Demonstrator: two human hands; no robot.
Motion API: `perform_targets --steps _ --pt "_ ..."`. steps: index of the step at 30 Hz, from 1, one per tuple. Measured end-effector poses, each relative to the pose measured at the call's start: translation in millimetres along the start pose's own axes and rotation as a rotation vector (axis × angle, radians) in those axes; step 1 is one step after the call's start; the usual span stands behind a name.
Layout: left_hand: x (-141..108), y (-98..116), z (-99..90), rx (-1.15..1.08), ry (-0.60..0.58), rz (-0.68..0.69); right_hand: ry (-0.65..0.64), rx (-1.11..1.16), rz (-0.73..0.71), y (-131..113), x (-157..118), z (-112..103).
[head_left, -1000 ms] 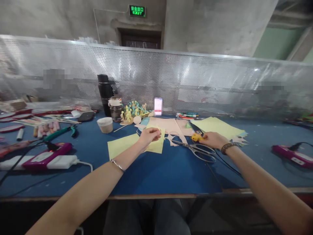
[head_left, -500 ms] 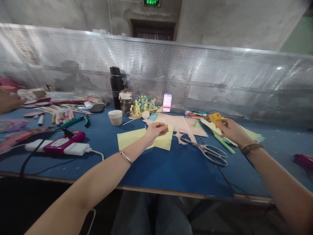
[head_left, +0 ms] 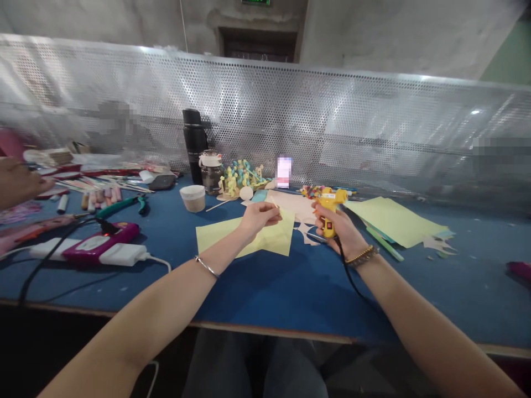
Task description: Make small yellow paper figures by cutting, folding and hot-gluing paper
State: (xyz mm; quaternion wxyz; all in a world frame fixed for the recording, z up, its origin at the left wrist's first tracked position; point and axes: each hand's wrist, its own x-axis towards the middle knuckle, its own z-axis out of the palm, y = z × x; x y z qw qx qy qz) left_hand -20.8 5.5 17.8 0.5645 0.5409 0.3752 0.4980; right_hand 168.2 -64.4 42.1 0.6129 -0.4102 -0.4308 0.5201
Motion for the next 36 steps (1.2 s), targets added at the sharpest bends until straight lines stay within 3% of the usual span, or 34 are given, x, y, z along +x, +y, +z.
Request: perform_targets --steps 5,11,36 --pt "2 0 -1.8 0.016 0.017 0.020 -0.053 -0.239 -0.071 5 -1 -11" --pt "5 -1 -3.6 -0.016 0.030 0.032 -0.162 -0.368 -0.101 11 2 -15" --pt "4 -6 1.4 -0.058 0.021 0.042 -0.285 -0.457 -0.059 16 1 -23"
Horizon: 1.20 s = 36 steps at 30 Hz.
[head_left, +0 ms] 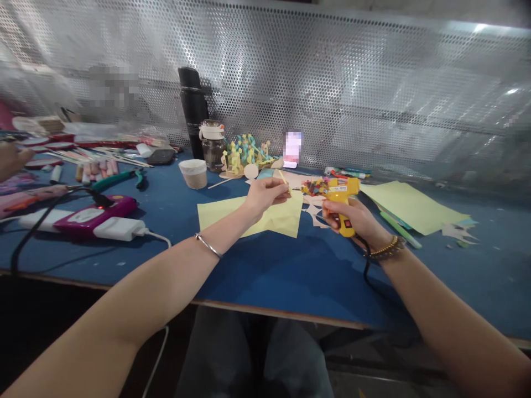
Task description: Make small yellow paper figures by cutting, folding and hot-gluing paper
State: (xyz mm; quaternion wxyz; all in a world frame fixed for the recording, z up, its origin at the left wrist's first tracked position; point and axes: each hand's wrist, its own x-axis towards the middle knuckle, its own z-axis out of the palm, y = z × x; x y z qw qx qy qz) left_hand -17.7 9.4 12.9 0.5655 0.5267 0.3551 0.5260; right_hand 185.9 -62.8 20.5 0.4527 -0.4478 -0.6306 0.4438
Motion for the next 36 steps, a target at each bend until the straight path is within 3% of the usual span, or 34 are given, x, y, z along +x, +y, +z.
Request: perform_targets --steps 36 --pt "-4.0 1.5 1.7 0.041 -0.033 0.023 0.013 -0.058 0.008 -2.7 1.3 -0.9"
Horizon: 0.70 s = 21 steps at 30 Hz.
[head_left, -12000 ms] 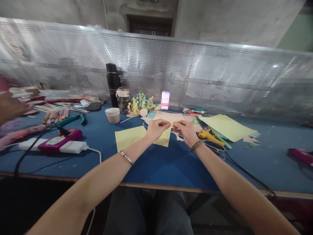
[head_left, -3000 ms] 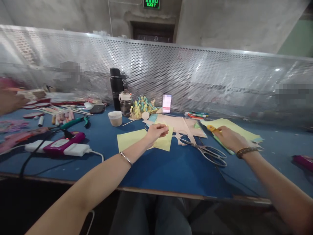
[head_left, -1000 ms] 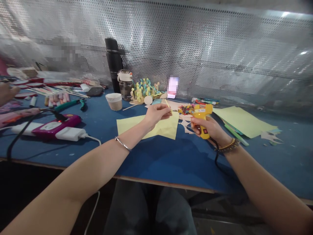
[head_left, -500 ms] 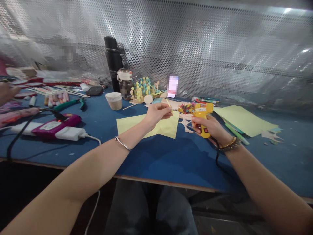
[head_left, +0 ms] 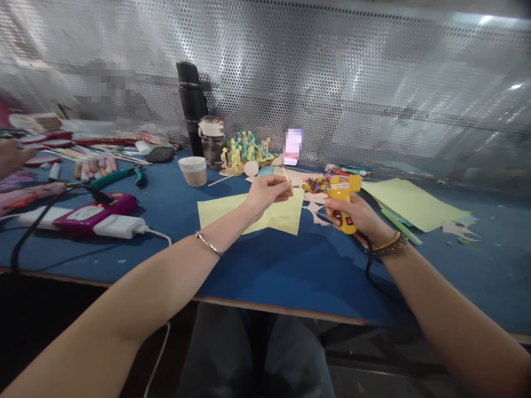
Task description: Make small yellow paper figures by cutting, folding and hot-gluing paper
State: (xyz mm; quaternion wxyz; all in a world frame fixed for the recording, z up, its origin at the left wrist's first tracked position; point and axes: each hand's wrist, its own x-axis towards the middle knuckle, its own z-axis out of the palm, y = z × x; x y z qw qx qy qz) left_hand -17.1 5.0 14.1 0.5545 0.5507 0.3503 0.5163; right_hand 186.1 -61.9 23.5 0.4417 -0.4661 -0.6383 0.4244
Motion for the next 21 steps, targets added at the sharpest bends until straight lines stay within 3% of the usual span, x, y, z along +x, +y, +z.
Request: perform_targets --steps 21 --pt "0.6 -0.9 -1.3 -0.012 -0.009 0.005 -0.030 -0.015 0.000 3.1 1.4 -2.4"
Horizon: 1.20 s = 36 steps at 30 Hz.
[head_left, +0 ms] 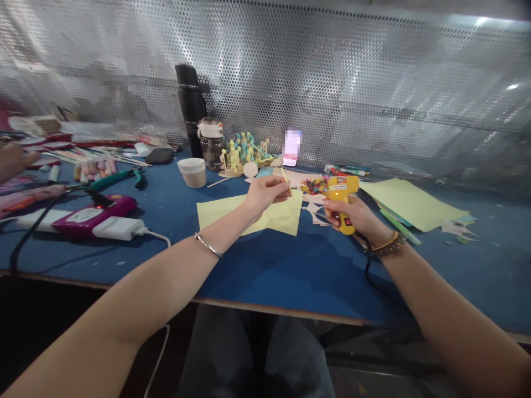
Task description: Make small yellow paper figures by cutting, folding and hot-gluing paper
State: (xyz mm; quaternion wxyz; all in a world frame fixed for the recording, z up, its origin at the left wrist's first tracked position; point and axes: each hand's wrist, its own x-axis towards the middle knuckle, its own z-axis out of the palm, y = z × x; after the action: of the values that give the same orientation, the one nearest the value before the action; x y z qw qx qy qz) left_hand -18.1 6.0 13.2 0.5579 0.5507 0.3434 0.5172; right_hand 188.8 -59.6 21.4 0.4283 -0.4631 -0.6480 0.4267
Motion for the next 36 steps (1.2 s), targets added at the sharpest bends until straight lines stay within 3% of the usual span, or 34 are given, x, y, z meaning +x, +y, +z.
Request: perform_targets --steps 15,19,22,24,27,31,34,36 --pt "2 1 -1.0 -0.093 -0.015 -0.036 0.025 -0.032 0.003 2 2 -2" --pt "0 5 -0.8 -0.113 -0.019 -0.050 0.130 0.032 -0.041 -13 -6 -4" --pt "-3 9 0.3 -0.124 -0.011 -0.057 0.256 0.062 -0.117 -24 -12 -24" --pt "-5 11 1.4 -0.125 -0.025 -0.059 0.342 -0.065 -0.141 -28 -15 -47" --pt "-7 12 2.7 -0.104 -0.041 -0.058 0.360 -0.555 -0.005 -21 -19 -89" --pt "-7 10 2.4 -0.099 -0.036 -0.067 0.233 -1.164 0.028 6 -26 -130" --pt "-7 9 1.8 -0.106 -0.035 -0.081 0.085 -1.275 0.110 27 -33 -144" --pt "-7 8 1.7 -0.104 -0.041 -0.083 0.054 -1.256 0.128 34 -37 -146"
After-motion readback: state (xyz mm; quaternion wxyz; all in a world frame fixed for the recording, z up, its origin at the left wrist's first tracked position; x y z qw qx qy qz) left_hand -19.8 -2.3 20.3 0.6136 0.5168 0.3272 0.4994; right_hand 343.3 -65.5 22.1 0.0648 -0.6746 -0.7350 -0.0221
